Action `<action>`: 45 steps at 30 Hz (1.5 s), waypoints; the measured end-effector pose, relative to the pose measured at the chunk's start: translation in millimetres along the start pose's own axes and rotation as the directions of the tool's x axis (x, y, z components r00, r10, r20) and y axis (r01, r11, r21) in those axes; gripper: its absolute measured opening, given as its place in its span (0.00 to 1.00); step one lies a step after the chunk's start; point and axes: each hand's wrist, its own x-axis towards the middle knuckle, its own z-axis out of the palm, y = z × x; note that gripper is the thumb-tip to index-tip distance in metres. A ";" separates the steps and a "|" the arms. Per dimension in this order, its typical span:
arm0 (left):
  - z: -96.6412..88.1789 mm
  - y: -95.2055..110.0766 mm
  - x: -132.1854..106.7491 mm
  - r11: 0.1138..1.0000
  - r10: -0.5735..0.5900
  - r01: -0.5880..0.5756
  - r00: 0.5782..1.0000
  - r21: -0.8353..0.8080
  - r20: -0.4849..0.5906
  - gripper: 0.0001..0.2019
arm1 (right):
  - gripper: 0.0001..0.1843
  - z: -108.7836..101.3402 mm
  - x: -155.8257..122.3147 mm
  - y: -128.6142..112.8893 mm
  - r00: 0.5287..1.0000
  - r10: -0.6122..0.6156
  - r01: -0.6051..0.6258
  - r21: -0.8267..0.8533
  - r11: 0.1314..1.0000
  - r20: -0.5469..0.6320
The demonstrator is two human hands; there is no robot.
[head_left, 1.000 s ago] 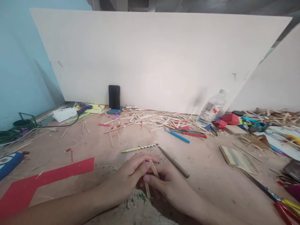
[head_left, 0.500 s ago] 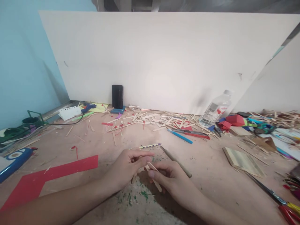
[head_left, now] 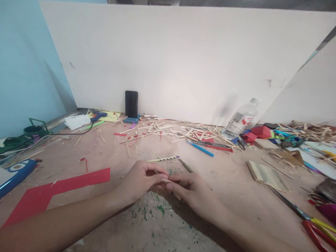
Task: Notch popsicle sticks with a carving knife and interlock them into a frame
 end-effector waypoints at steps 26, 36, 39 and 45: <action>-16.0 -4.2 -1.3 0.440 0.267 -0.495 0.869 0.749 0.417 0.10 | 0.11 -9.5 1.0 8.9 0.947 -0.321 0.251 -0.559 0.790 -0.029; -16.3 1.5 -5.8 0.354 0.305 -0.454 0.883 0.818 0.357 0.08 | 0.14 -19.9 18.1 10.3 0.958 -0.285 0.147 -0.833 0.534 -0.013; -17.8 2.9 -5.1 0.356 0.331 -0.443 0.883 0.823 0.332 0.10 | 0.19 -23.3 36.5 5.4 0.971 -0.228 0.163 -0.905 0.392 0.076; -26.4 6.1 2.1 0.379 0.384 -0.368 0.897 0.849 0.218 0.13 | 0.21 -26.7 62.8 -10.6 0.957 -0.187 0.249 -0.957 0.146 0.220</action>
